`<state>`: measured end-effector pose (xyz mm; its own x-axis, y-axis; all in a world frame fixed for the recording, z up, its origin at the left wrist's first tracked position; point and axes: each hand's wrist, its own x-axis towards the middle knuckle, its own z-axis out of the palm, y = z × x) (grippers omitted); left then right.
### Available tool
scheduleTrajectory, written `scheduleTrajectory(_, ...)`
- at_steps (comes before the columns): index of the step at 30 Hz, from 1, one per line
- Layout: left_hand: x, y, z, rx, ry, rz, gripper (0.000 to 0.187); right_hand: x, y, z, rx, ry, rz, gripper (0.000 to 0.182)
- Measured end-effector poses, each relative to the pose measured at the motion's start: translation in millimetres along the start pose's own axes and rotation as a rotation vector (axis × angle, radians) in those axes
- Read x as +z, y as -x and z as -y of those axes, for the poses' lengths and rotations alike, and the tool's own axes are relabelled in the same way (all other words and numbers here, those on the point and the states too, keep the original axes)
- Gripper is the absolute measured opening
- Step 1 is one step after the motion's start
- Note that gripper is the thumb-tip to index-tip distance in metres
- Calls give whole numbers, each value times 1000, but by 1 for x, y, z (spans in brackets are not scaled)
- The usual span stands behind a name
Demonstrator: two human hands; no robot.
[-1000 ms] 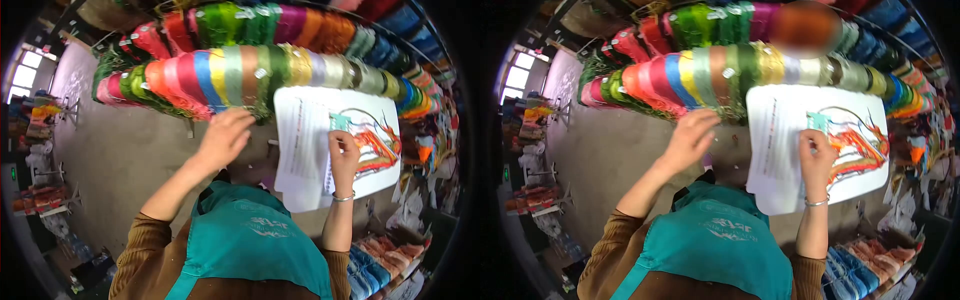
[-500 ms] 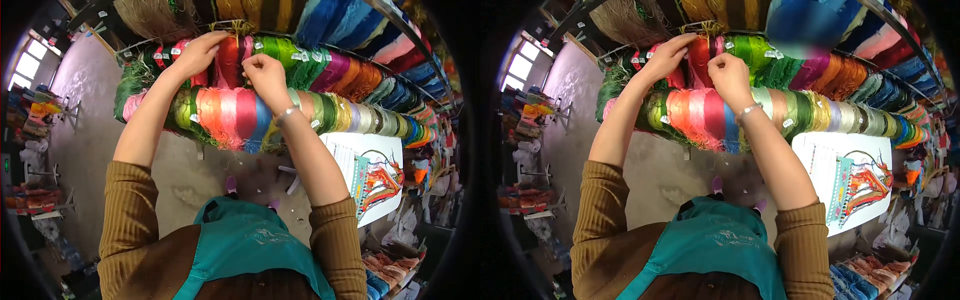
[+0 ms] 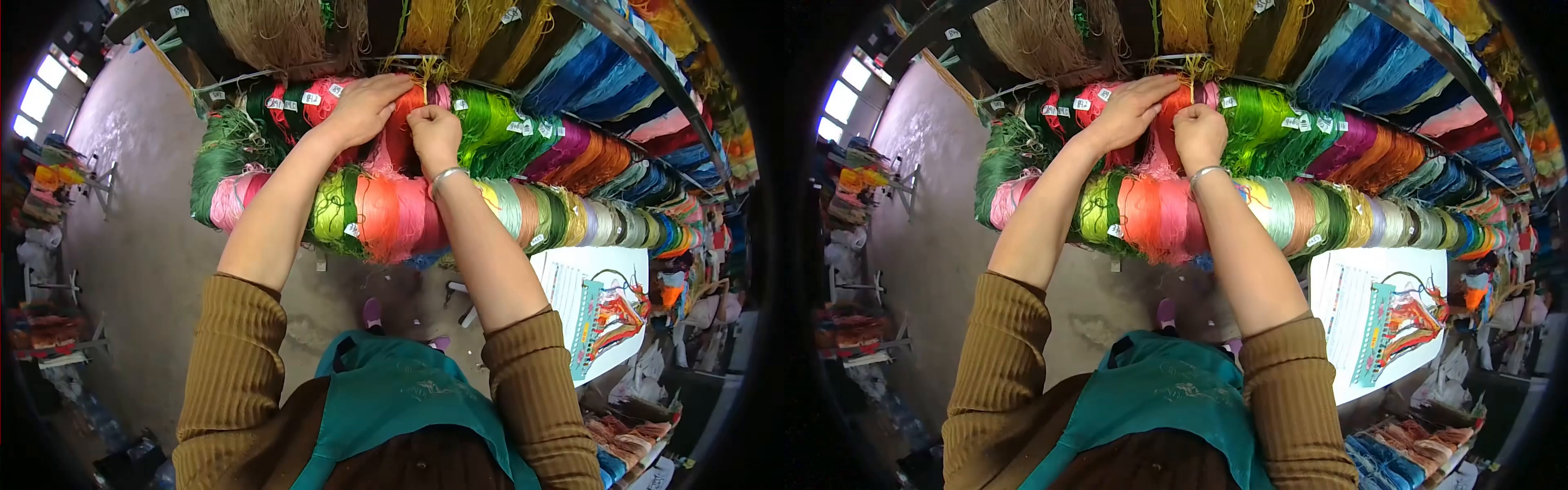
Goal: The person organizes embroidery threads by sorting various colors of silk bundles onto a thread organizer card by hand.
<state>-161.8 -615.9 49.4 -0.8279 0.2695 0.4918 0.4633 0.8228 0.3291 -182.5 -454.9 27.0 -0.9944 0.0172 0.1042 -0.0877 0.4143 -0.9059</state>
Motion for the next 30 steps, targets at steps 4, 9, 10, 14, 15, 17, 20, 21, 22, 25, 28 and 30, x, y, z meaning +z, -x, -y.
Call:
scheduleTrajectory(4, 1, 1, 1, -15, 22, -9, 46, -22, 13, 14, 182, -447, 136, 5)
scheduleTrajectory(9, 4, 2, 0, -34, 18, -13, 46, -42, 17, 21, 330, -722, 252, 3)
scheduleTrajectory(10, 4, 2, 1, -33, 19, -16, 46, -43, 18, 22, 348, -754, 278, 3)
scheduleTrajectory(14, 3, 2, 0, -34, 26, -17, 46, -45, 21, 25, 368, -777, 327, 4)
scheduleTrajectory(15, 3, 2, -1, -38, 22, -15, 46, -45, 21, 24, 369, -776, 325, 4)
scheduleTrajectory(17, 3, 2, -2, -41, 20, -14, 46, -44, 21, 21, 354, -765, 333, 5)
scheduleTrajectory(20, 2, 2, -3, -41, 18, -17, 46, -44, 22, 23, 372, -765, 325, 5)
scheduleTrajectory(21, 1, 2, -4, -50, 11, -13, 46, -44, 22, 23, 372, -766, 324, 5)
scheduleTrajectory(22, 1, 2, -6, -59, 4, -9, 45, -43, 22, 22, 377, -767, 319, 6)
scheduleTrajectory(25, 0, 2, -13, -70, -21, -30, 46, -41, 21, 17, 375, -751, 296, 5)
scheduleTrajectory(28, 1, 1, -19, -77, -84, -45, 46, -41, 21, 13, 363, -710, 268, 2)
scheduleTrajectory(30, 2, 0, -22, -85, -97, -45, 48, -42, 21, 13, 356, -690, 256, 2)
